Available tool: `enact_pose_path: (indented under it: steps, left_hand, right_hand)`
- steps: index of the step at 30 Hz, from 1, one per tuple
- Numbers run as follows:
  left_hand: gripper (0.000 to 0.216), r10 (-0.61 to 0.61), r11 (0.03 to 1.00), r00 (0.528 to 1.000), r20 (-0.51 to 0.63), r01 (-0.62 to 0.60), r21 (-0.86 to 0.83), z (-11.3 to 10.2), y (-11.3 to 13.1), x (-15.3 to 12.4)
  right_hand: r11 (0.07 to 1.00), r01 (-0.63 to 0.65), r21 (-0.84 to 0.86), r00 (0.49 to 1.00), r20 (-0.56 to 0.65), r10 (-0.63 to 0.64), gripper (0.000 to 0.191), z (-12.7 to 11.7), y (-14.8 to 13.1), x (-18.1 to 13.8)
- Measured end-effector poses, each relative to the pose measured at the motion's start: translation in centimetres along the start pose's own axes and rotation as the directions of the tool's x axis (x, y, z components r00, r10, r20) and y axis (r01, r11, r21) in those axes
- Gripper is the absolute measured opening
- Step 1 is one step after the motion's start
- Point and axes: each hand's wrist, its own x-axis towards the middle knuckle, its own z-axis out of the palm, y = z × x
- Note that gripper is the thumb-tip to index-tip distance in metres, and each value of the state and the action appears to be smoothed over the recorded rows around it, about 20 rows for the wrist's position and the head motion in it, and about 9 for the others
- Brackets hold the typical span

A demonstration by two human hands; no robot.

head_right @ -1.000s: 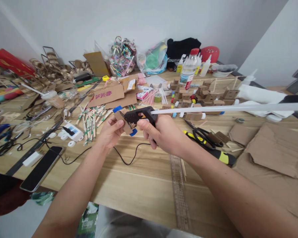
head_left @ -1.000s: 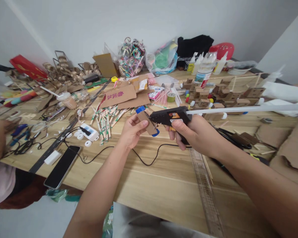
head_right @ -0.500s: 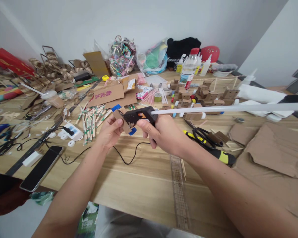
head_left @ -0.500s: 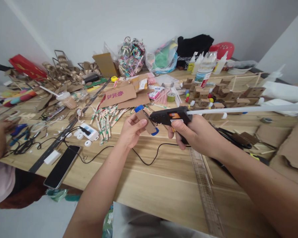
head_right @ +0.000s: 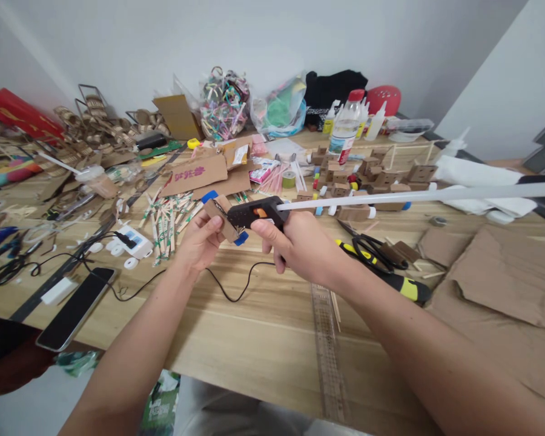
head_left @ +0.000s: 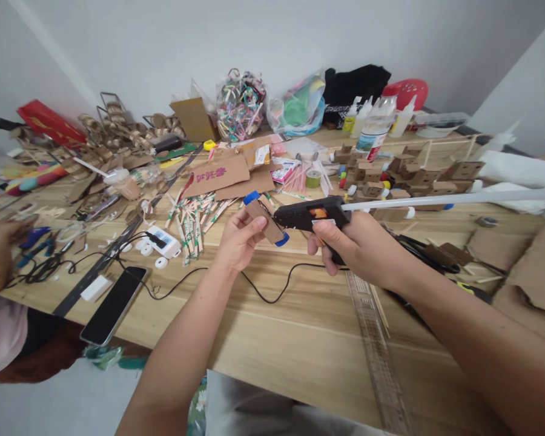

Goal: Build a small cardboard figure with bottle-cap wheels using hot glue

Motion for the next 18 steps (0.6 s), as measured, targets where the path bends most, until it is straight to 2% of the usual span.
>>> enact_pose_path:
  steps: [18]
  left_hand:
    - [0.055, -0.002, 0.998, 1.000, 0.019, 0.001, 0.055, -0.74, -0.35, 0.08]
  right_hand:
    - [0.999, 0.047, -0.014, 0.999, 0.000, -0.047, 0.066, -0.01, -0.06, 0.11]
